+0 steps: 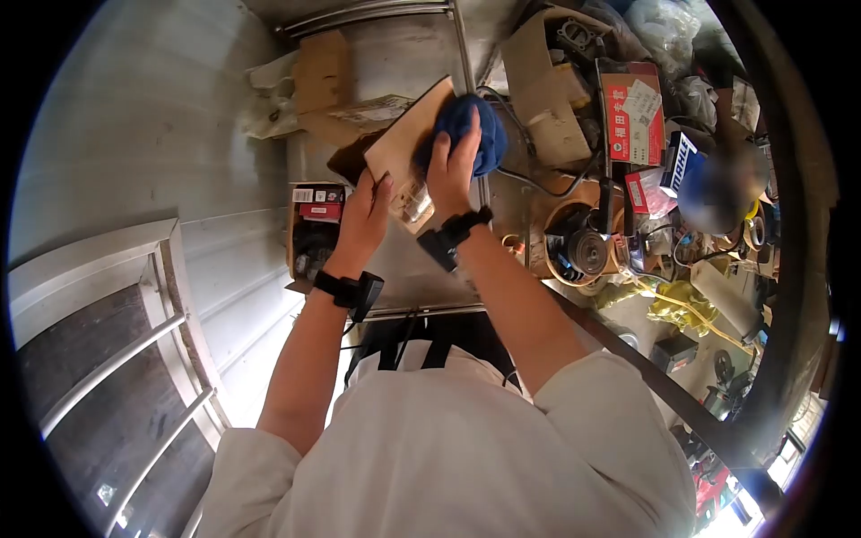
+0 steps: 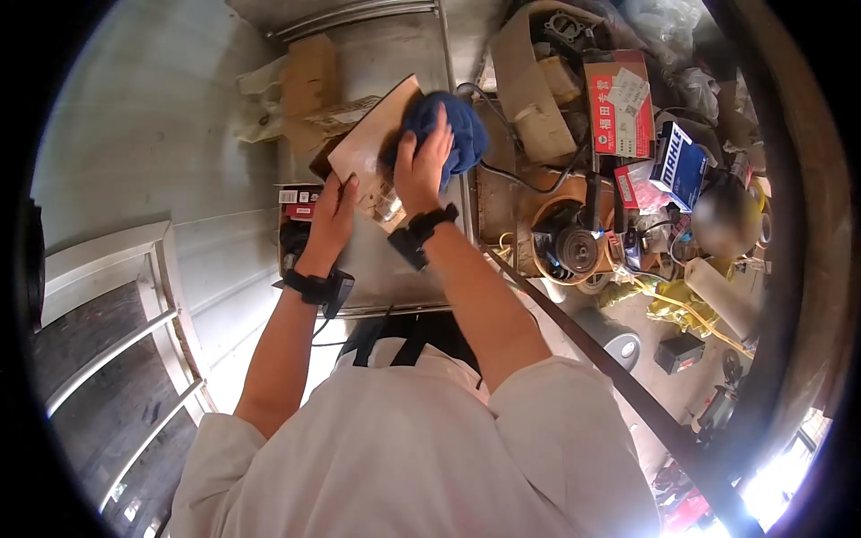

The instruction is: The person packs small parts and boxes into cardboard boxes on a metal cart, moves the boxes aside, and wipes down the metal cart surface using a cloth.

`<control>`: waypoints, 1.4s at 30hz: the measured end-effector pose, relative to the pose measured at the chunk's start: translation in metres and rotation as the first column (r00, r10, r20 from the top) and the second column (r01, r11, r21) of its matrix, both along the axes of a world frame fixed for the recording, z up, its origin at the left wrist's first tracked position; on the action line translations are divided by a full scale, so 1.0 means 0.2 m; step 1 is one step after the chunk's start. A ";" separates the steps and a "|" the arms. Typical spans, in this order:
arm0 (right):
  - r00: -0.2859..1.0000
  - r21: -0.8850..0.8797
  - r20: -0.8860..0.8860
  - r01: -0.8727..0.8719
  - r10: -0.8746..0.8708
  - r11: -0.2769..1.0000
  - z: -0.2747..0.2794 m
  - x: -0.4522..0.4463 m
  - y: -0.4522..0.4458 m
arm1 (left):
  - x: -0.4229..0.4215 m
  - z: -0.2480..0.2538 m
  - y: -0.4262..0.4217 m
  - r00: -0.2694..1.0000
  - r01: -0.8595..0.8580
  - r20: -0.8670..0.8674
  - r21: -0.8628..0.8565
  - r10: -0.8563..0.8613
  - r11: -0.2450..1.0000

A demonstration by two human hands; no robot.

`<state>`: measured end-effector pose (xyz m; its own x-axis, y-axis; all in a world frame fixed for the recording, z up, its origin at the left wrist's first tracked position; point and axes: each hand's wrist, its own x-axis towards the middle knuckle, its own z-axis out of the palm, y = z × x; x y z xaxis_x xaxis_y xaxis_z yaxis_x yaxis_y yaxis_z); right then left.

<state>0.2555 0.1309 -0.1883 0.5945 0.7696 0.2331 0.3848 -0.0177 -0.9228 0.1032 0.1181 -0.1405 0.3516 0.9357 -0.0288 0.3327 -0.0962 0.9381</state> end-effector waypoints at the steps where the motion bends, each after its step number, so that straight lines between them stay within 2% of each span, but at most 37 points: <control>1: 0.993 0.056 -0.116 0.046 -0.039 0.997 -0.04 -0.04 -0.04 | 0.02 0.01 0.02 1.000 0.005 -0.001 -0.012 -0.005 1.000; 2: 0.969 0.105 -0.235 0.097 -0.070 0.990 -0.07 -0.09 -0.09 | 0.04 0.02 0.03 1.000 -0.023 -0.001 0.030 0.023 0.999; 4: 0.986 0.043 -0.166 0.020 -0.012 0.999 -0.07 -0.20 -0.23 | 0.08 0.03 0.06 0.997 -0.074 -0.003 0.114 0.074 0.991; 8: 0.978 -0.118 -0.097 -0.198 0.187 0.973 0.04 -0.30 -0.44 | 0.09 0.05 0.08 0.994 -0.101 -0.035 0.079 0.104 0.992; 9: 0.987 -0.081 -0.057 -0.152 0.147 0.985 0.03 -0.31 -0.45 | 0.10 0.06 0.08 0.993 -0.093 -0.059 0.078 0.098 0.993; 10: 0.984 -0.128 -0.078 -0.171 0.162 0.977 0.02 -0.29 -0.46 | 0.10 0.06 0.08 0.992 -0.087 -0.082 0.078 0.093 0.993; 12: 0.973 -0.218 -0.125 -0.218 0.194 0.951 0.04 -0.18 -0.49 | 0.10 0.03 0.05 0.989 -0.001 -0.144 0.188 0.029 0.982; 15: 0.883 -0.099 -0.457 -0.170 0.107 0.980 0.12 -0.01 -0.52 | 0.08 0.00 -0.01 0.965 0.119 -0.258 0.274 -0.046 0.954; 16: 0.850 -0.036 -0.515 -0.147 0.108 0.988 0.15 0.03 -0.54 | 0.09 0.00 -0.04 0.954 0.156 -0.292 0.290 -0.068 0.944; 17: 0.901 -0.014 -0.431 -0.071 0.058 0.997 0.18 0.04 -0.52 | 0.09 0.01 -0.07 0.921 0.205 -0.379 0.269 -0.092 0.941; 18: 0.939 0.015 -0.344 0.001 0.004 1.000 0.21 0.05 -0.50 | 0.09 0.01 -0.09 0.912 0.240 -0.395 0.293 -0.111 0.926; 20: 0.958 -0.129 -0.284 0.003 -0.040 0.992 0.38 -0.02 -0.41 | 0.10 0.01 -0.13 0.891 0.306 -0.430 0.342 -0.142 0.888; 21: 0.966 -0.199 -0.251 0.008 -0.059 0.980 0.42 -0.05 -0.38 | 0.09 0.01 -0.14 0.859 0.358 -0.458 0.215 -0.229 0.909; 24: 0.998 -0.381 -0.032 -0.063 0.055 0.922 0.28 0.02 -0.32 | 0.04 -0.01 -0.18 0.887 0.372 -0.334 0.102 -0.320 0.923; 25: 0.999 -0.391 -0.053 -0.013 -0.008 0.920 0.32 0.03 -0.32 | 0.00 -0.02 -0.19 0.915 0.308 -0.327 0.192 -0.235 0.932; 27: 0.983 -0.383 -0.175 -0.017 -0.054 0.924 0.20 0.16 -0.35 | -0.09 -0.05 -0.21 0.955 0.172 -0.289 0.368 -0.064 0.914; 29: 0.956 -0.385 -0.287 -0.055 -0.063 0.921 0.16 0.29 -0.40 | -0.21 -0.13 -0.21 0.985 -0.069 -0.150 0.107 0.085 0.992; 30: 0.940 -0.385 -0.339 -0.098 -0.042 0.918 0.16 0.33 -0.44 | -0.26 -0.17 -0.20 0.979 -0.180 -0.099 -0.039 0.176 0.983; 33: 0.829 -0.403 -0.554 -0.187 -0.077 0.896 0.19 0.32 -0.54 | -0.38 -0.32 -0.14 0.986 -0.164 -0.086 -0.377 0.142 0.912; 35: 0.741 -0.405 -0.663 -0.233 -0.109 0.884 0.09 0.34 -0.63 | -0.42 -0.64 -0.10 0.992 -0.122 -0.028 -0.474 0.123 0.872; 36: 0.716 -0.401 -0.689 -0.242 -0.116 0.884 0.10 0.33 -0.66 | -0.41 -0.68 -0.08 0.987 -0.123 0.024 -0.534 0.160 0.836; 38: 0.664 -0.396 -0.735 -0.252 -0.140 0.883 0.11 0.26 -0.73 | -0.34 -0.64 -0.04 0.948 -0.137 0.130 -0.660 0.292 0.738; 39: 0.666 -0.454 -0.718 -0.227 -0.203 0.861 0.12 0.24 -0.74 | -0.31 -0.61 -0.02 0.907 -0.139 0.181 -0.725 0.381 0.675; 42: 0.729 -0.533 -0.643 -0.203 -0.238 0.821 0.14 0.20 -0.76 | -0.23 -0.63 0.07 0.868 -0.240 0.045 -0.834 0.495 0.496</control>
<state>0.2957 -0.0220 -0.1604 0.4296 0.6118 -0.6643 -0.3199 -0.5848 -0.7454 0.0567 0.1330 -0.2675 0.0934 0.6181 -0.7805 -0.0968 0.7859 0.6108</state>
